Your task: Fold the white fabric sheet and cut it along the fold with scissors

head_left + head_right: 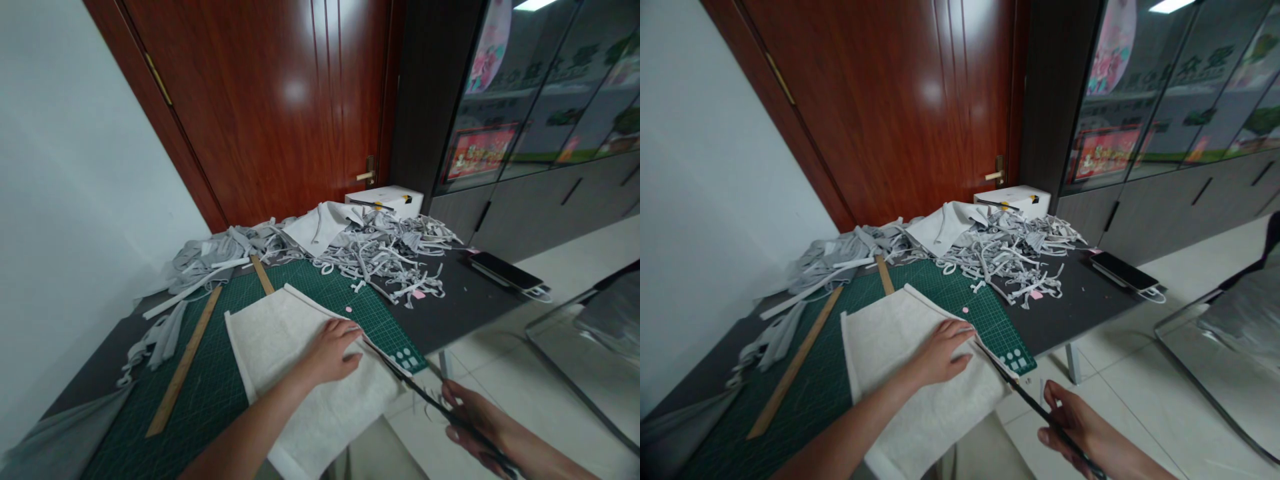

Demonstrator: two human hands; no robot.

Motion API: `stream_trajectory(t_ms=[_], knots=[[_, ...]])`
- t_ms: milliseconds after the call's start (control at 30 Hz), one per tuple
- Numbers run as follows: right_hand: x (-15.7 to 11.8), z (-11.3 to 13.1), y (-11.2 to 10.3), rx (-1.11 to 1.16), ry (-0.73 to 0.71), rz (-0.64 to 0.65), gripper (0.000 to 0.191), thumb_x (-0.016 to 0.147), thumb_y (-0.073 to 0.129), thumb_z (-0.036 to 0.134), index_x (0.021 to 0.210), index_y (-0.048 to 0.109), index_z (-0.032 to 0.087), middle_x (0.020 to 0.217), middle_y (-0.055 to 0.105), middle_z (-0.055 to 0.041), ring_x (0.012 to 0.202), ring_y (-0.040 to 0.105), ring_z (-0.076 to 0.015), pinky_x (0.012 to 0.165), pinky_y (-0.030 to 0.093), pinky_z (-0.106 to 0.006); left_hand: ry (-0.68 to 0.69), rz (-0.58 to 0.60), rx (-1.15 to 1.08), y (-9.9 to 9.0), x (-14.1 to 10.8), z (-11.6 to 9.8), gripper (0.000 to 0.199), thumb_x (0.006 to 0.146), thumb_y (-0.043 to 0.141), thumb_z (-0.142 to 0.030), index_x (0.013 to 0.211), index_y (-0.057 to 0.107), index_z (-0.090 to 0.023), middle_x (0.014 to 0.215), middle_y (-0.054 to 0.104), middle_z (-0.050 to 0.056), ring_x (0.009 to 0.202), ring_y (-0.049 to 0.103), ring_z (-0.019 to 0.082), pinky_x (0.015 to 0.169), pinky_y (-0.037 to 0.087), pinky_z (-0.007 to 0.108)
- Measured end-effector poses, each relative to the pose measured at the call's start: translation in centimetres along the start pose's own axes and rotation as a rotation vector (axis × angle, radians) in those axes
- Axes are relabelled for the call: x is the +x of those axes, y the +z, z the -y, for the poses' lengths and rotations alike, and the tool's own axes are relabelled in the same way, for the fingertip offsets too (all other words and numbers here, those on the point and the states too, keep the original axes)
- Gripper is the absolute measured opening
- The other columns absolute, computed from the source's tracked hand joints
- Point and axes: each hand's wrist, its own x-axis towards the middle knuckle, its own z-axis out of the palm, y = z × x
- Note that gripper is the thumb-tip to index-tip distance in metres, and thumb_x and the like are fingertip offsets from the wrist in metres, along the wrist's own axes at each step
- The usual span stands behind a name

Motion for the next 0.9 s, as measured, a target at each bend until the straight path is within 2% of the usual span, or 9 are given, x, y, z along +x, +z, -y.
stream_trajectory(t_ms=[300,400,533,767,900], knots=[[-0.3,0.2,-0.3,0.047,0.029,-0.024,0.063,0.056,0.068,0.068,0.099,0.053,0.025,0.057,0.052,0.0043,0.036,0.037,-0.0079,0.030,0.031,-0.019,-0.005,0.003,-0.021,0.0,0.0,0.1,0.048,0.077,0.064,-0.026,0.124,0.055,-0.022,0.125,0.054,0.006,0.118,0.045,0.024,0.105,0.033,0.039],[-0.5,0.1,-0.2,0.052,0.029,-0.040,0.066,0.058,0.067,0.066,0.106,0.052,0.024,0.056,0.051,0.0053,0.036,0.037,-0.0079,0.031,0.031,-0.019,-0.010,0.005,-0.032,0.0,0.0,0.1,0.048,0.077,0.063,-0.026,0.124,0.055,-0.023,0.125,0.054,0.006,0.118,0.045,0.024,0.105,0.033,0.040],[-1.1,0.5,0.3,0.052,0.045,-0.059,0.069,0.065,0.063,0.060,0.118,0.043,0.021,0.054,0.047,0.0087,0.036,0.032,-0.0055,0.034,0.028,-0.017,-0.016,-0.002,-0.049,-0.1,0.1,0.0,0.048,0.077,0.062,-0.025,0.124,0.054,-0.023,0.125,0.054,0.006,0.118,0.045,0.024,0.105,0.033,0.041],[-1.3,1.3,0.7,0.050,0.081,0.011,0.056,0.064,0.063,0.060,0.100,0.044,0.023,0.056,0.045,0.0097,0.036,0.029,-0.0032,0.034,0.022,-0.016,-0.031,-0.009,-0.107,0.1,0.1,0.1,0.047,0.078,0.055,-0.014,0.125,0.051,-0.022,0.126,0.053,0.006,0.119,0.045,0.021,0.106,0.036,0.039],[-1.1,0.8,0.7,0.021,0.033,-0.023,0.059,0.064,0.065,0.063,0.101,0.042,0.023,0.054,0.043,0.0108,0.036,0.029,-0.0027,0.034,0.022,-0.014,-0.051,-0.008,-0.131,0.3,0.1,0.2,0.045,0.081,0.052,-0.012,0.125,0.050,-0.022,0.127,0.051,0.007,0.121,0.045,0.021,0.106,0.037,0.039]])
